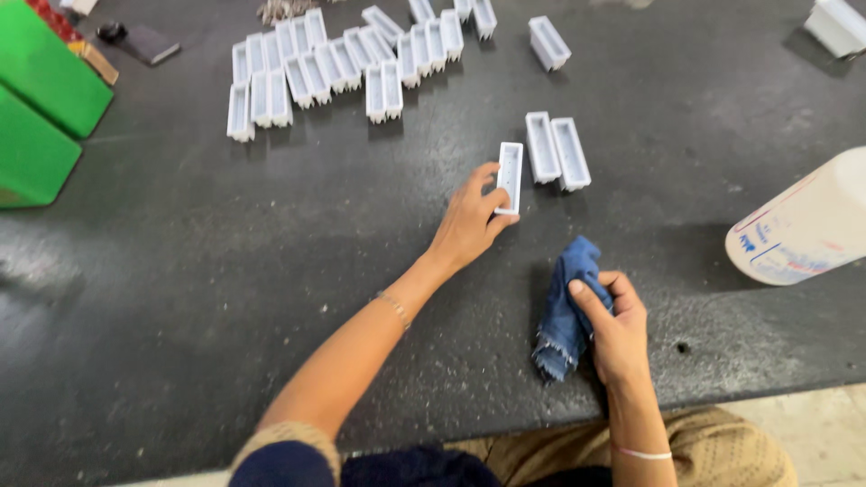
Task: The person wipes multiple small white plastic rectangular parts with a blue cloth on a dark table. They handle the parts one at a time, wiping each and placing them into a growing stack. A white bottle is visible nearby but not used.
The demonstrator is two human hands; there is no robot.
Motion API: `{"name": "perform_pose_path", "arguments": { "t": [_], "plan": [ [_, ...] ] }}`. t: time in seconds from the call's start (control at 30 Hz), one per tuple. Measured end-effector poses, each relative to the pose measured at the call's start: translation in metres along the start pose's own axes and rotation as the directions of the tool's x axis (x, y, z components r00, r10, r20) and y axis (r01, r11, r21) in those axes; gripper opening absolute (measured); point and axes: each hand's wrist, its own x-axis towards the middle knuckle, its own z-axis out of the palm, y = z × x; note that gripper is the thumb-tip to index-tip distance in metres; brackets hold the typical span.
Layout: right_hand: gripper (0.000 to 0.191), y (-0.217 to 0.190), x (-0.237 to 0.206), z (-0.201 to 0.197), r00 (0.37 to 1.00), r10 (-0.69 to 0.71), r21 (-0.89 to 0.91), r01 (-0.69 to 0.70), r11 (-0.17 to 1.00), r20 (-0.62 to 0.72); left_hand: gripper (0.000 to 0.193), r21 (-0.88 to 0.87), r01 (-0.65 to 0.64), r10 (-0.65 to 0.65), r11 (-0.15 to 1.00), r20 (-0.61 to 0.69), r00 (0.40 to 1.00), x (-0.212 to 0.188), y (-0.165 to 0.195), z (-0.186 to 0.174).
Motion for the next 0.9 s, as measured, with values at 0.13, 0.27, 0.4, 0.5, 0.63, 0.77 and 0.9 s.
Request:
{"name": "perform_pose_path", "arguments": {
  "t": [0.13, 0.27, 0.4, 0.5, 0.63, 0.77, 0.9],
  "plan": [
    [0.013, 0.000, -0.005, 0.001, 0.999, -0.044, 0.005, 0.044, 0.999, 0.010, 0.023, -0.188, 0.166, -0.142, 0.968, 0.136, 0.981, -0.072, 0.037, -0.036],
    [0.013, -0.005, -0.009, 0.019, 0.996, -0.068, -0.028, 0.066, 0.997, -0.064, 0.024, -0.305, 0.186, -0.143, 0.934, 0.157, 0.977, -0.114, 0.065, -0.062],
    [0.018, -0.020, 0.003, 0.055, 0.965, -0.261, -0.401, 0.249, 0.881, 0.026, 0.029, -0.375, 0.289, -0.216, 0.881, 0.225, 0.950, -0.119, 0.070, -0.075],
    [0.022, -0.031, 0.025, 0.085, 0.903, -0.387, -0.615, 0.415, 0.670, 0.188, 0.030, -0.404, 0.332, -0.252, 0.852, 0.237, 0.938, -0.114, 0.065, -0.081],
    [0.021, -0.032, 0.030, 0.115, 0.873, -0.392, -0.711, 0.471, 0.521, 0.290, 0.030, -0.391, 0.323, -0.260, 0.862, 0.207, 0.943, -0.112, 0.058, -0.086],
    [0.021, -0.026, -0.013, 0.124, 0.878, -0.393, -0.734, 0.455, 0.504, 0.274, 0.027, -0.389, 0.334, -0.284, 0.859, 0.182, 0.941, -0.113, 0.052, -0.083],
    [0.022, -0.013, -0.056, 0.123, 0.932, -0.319, -0.756, 0.332, 0.564, 0.171, 0.020, -0.417, 0.380, -0.326, 0.825, 0.196, 0.925, -0.115, 0.046, -0.079]
  ]
}}
